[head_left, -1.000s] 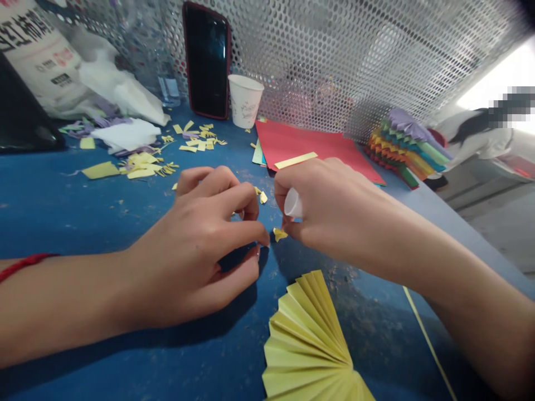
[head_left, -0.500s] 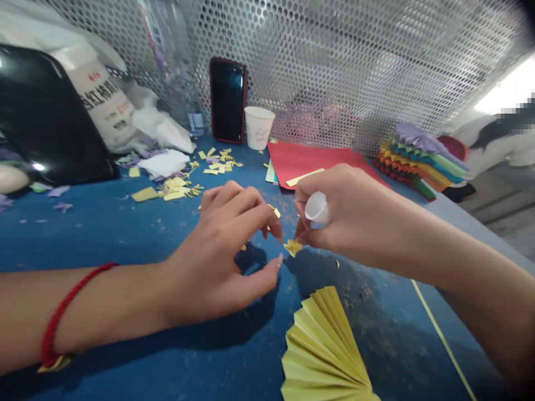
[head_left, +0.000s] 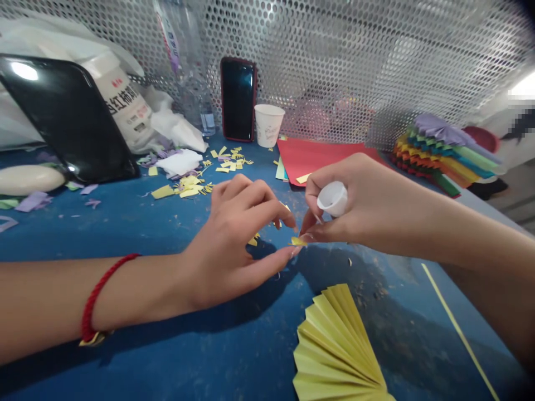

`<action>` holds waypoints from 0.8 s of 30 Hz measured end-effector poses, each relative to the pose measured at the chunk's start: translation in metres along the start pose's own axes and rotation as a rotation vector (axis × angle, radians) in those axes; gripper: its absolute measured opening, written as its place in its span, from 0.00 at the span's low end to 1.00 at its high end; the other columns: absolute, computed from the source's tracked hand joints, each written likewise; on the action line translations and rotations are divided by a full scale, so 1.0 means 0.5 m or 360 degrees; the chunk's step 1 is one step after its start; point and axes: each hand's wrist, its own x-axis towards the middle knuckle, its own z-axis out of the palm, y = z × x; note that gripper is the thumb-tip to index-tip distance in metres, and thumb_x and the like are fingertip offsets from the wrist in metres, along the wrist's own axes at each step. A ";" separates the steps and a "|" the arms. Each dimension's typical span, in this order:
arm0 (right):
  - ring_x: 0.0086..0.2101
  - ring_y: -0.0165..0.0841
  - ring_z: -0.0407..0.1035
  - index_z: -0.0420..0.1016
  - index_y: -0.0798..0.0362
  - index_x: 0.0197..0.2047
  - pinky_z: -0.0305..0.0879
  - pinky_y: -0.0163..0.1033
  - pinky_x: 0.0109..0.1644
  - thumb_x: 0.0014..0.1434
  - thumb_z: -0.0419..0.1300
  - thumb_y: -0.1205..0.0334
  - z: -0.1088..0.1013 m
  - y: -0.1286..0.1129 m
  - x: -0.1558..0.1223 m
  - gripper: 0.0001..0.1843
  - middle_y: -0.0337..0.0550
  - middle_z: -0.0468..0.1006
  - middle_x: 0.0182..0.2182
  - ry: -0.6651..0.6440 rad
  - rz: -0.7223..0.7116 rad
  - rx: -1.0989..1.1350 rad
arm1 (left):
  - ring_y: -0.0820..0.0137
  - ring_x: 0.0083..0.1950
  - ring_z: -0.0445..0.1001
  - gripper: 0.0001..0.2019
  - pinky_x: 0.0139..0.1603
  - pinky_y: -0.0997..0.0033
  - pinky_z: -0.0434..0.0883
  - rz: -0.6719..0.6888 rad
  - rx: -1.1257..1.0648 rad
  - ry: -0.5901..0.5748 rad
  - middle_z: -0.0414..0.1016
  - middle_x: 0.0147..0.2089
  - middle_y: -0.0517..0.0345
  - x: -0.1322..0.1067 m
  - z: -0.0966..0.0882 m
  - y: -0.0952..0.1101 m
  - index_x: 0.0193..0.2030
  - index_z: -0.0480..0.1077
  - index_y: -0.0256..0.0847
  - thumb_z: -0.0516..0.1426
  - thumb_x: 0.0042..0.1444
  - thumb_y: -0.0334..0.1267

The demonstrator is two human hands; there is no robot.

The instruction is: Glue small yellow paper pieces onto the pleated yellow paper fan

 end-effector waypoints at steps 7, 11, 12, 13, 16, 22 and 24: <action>0.25 0.29 0.69 0.69 0.52 0.25 0.60 0.33 0.26 0.53 0.65 0.69 0.004 -0.013 0.000 0.09 0.37 0.75 0.22 0.0169 0.0001 0.0153 | 0.64 0.46 0.66 0.03 0.50 0.57 0.60 -0.0053 -0.0035 -0.0014 0.72 0.41 0.57 -0.001 0.000 -0.002 0.39 0.78 0.46 0.62 0.62 0.39; 0.24 0.27 0.65 0.71 0.52 0.27 0.55 0.33 0.24 0.51 0.66 0.69 0.000 -0.019 -0.002 0.07 0.35 0.72 0.21 0.0181 -0.0074 0.0018 | 0.64 0.45 0.66 0.03 0.50 0.58 0.60 -0.0067 -0.0055 0.0000 0.71 0.39 0.57 0.000 0.003 -0.001 0.38 0.78 0.46 0.62 0.61 0.38; 0.24 0.27 0.64 0.72 0.52 0.27 0.54 0.33 0.24 0.50 0.67 0.69 -0.001 -0.019 -0.002 0.07 0.34 0.71 0.21 0.0163 -0.0089 -0.0042 | 0.64 0.45 0.66 0.03 0.50 0.58 0.60 -0.0060 -0.0059 0.0000 0.71 0.39 0.58 0.000 0.003 -0.001 0.38 0.78 0.46 0.62 0.61 0.38; 0.23 0.27 0.63 0.72 0.52 0.27 0.54 0.33 0.24 0.50 0.67 0.68 0.000 -0.019 -0.003 0.07 0.34 0.71 0.21 0.0144 -0.0094 -0.0097 | 0.64 0.45 0.66 0.03 0.50 0.58 0.59 -0.0052 -0.0062 0.0004 0.71 0.39 0.58 0.000 0.004 -0.001 0.38 0.78 0.45 0.62 0.61 0.37; 0.23 0.27 0.62 0.73 0.51 0.28 0.53 0.34 0.25 0.52 0.66 0.67 0.001 -0.018 -0.004 0.06 0.34 0.69 0.20 0.0124 -0.0083 -0.0187 | 0.65 0.44 0.66 0.03 0.50 0.58 0.59 -0.0033 -0.0076 0.0026 0.71 0.39 0.58 0.001 0.006 -0.002 0.37 0.78 0.45 0.62 0.60 0.37; 0.23 0.27 0.63 0.75 0.51 0.29 0.53 0.35 0.25 0.55 0.64 0.68 -0.005 -0.019 -0.008 0.04 0.36 0.71 0.21 0.0145 -0.0073 -0.0182 | 0.64 0.44 0.67 0.05 0.51 0.58 0.60 -0.0032 -0.0086 0.0037 0.72 0.38 0.58 -0.001 0.010 -0.003 0.35 0.78 0.45 0.62 0.61 0.40; 0.23 0.28 0.64 0.76 0.50 0.31 0.54 0.35 0.25 0.54 0.66 0.68 -0.007 -0.017 -0.010 0.04 0.36 0.73 0.23 0.0140 -0.0081 -0.0170 | 0.64 0.44 0.67 0.05 0.52 0.57 0.60 -0.0012 -0.0095 0.0053 0.72 0.39 0.58 -0.002 0.012 -0.003 0.34 0.78 0.45 0.62 0.61 0.40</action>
